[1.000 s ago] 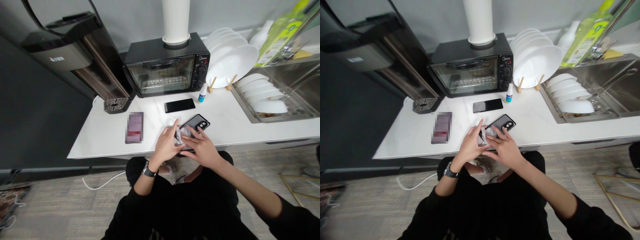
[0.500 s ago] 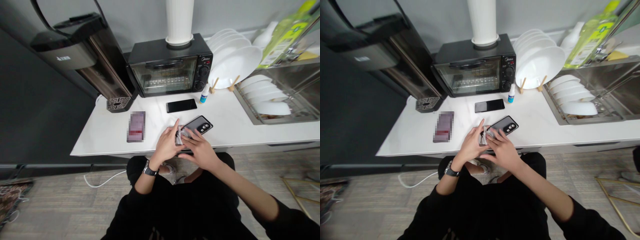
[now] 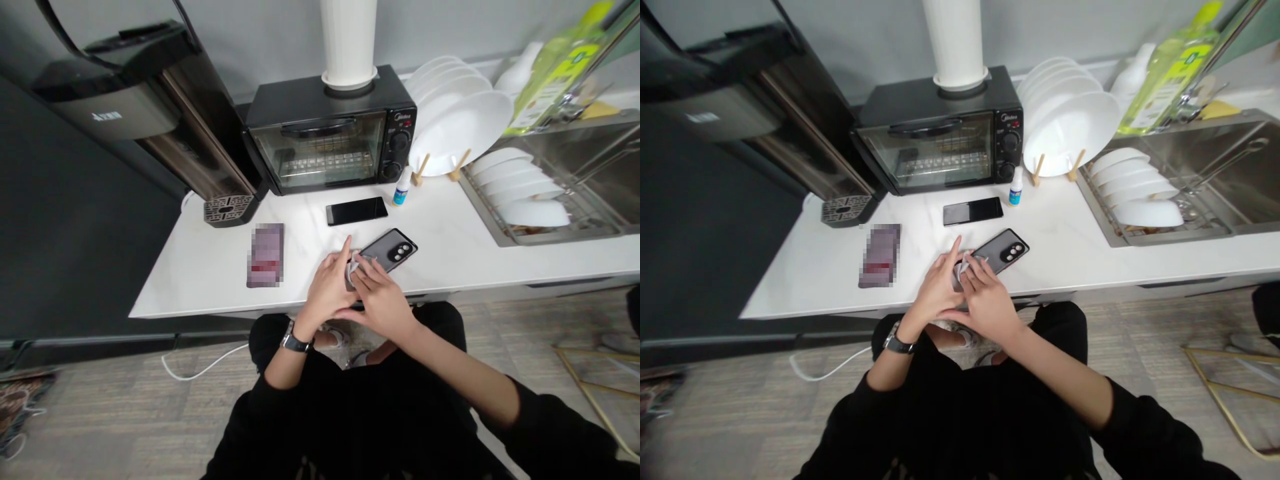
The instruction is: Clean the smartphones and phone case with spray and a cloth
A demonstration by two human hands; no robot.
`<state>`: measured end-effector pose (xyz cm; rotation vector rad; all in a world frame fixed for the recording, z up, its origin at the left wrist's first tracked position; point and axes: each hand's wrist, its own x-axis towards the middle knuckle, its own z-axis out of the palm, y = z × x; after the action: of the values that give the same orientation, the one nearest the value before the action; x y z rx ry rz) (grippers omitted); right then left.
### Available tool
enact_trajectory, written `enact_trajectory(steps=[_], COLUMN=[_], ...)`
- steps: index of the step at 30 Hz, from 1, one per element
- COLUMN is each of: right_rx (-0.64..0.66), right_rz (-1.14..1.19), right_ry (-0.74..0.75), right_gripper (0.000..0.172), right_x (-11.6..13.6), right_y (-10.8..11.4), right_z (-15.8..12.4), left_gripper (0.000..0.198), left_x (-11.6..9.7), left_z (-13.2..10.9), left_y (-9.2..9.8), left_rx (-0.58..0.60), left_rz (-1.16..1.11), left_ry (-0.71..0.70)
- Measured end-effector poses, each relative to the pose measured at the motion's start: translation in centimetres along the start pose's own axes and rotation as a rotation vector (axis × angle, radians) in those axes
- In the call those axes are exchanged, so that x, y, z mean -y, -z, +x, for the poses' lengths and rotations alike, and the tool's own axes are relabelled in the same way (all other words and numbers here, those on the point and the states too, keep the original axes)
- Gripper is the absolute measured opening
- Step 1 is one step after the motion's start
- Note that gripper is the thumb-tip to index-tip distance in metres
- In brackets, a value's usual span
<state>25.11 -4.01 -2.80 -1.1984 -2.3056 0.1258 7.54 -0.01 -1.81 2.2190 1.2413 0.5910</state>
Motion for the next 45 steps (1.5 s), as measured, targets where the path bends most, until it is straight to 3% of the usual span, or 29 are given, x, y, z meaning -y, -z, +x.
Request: enact_trajectory(steps=[2,4,7,9,11,14,17,19,22,25,27,29,33,35,37,41,43,45], right_rx=[0.024,0.049,0.009,-0.033,-0.054,-0.016,0.043,0.058,0.041,-0.040,-0.062,-0.041,0.014,0.036,0.043,-0.057,-0.086,-0.057], right_rz=[0.005,-0.066,-0.241,-0.295,-0.256,-0.085,0.019,-0.009,-0.147,-0.277,-0.268,-0.172,0.012,-0.001,-0.083,-0.280,-0.268,-0.166], right_ry=[-0.015,-0.060,-0.166,-0.219,-0.213,-0.086,0.014,-0.003,-0.104,-0.232,-0.239,-0.163,-0.020,-0.028,-0.076,-0.238,-0.257,-0.172], right_gripper=[0.053,0.045,0.049,0.053,0.057,0.062,0.064,0.057,0.049,0.049,0.054,0.062,0.068,0.058,0.050,0.052,0.055,0.058], right_x=[-0.3,-2.6,-7.0,-8.2,-7.3,-3.3,-0.6,-1.4,-5.3,-8.0,-7.3,-4.7,-0.3,-1.0,-3.4,-8.4,-8.1,-5.9], right_y=[1.1,3.0,5.0,4.7,3.2,0.9,0.8,2.1,4.5,4.9,3.6,1.7,0.3,1.3,2.9,4.1,3.0,1.5], right_z=[-1.3,-3.0,-4.2,-3.4,-1.7,0.2,-0.6,-2.1,-3.7,-2.6,-1.0,0.3,-0.4,-1.9,-3.1,-2.3,-0.8,0.3], left_gripper=[0.118,0.119,0.122,0.121,0.118,0.114,0.112,0.114,0.116,0.114,0.113,0.111,0.107,0.108,0.110,0.109,0.108,0.105], left_x=[-0.2,-0.4,-0.7,-0.7,-0.5,-0.2,-0.3,-0.5,-0.9,-0.9,-0.7,-0.5,-0.3,-0.5,-0.8,-0.9,-0.7,-0.5], left_z=[-0.1,0.0,0.1,0.3,0.3,0.2,0.0,0.0,0.1,0.3,0.3,0.2,0.0,0.1,0.2,0.4,0.4,0.3], left_y=[0.0,0.1,0.2,0.1,0.0,-0.1,-0.1,-0.1,0.1,0.1,0.0,-0.1,-0.2,-0.2,-0.1,-0.1,-0.2,-0.3], left_rx=[-0.011,-0.013,-0.013,-0.013,-0.013,-0.006,-0.021,-0.032,-0.019,-0.016,-0.020,-0.024,-0.050,-0.061,-0.052,-0.039,-0.046,-0.050], left_rz=[-0.006,0.000,0.026,0.034,0.039,0.031,0.015,0.016,0.028,0.035,0.032,0.027,0.036,0.051,0.062,0.065,0.063,0.066], left_ry=[0.002,-0.016,-0.030,-0.032,-0.024,-0.004,0.008,0.011,0.003,-0.009,-0.012,-0.018,0.006,0.028,0.026,0.009,0.007,0.013])
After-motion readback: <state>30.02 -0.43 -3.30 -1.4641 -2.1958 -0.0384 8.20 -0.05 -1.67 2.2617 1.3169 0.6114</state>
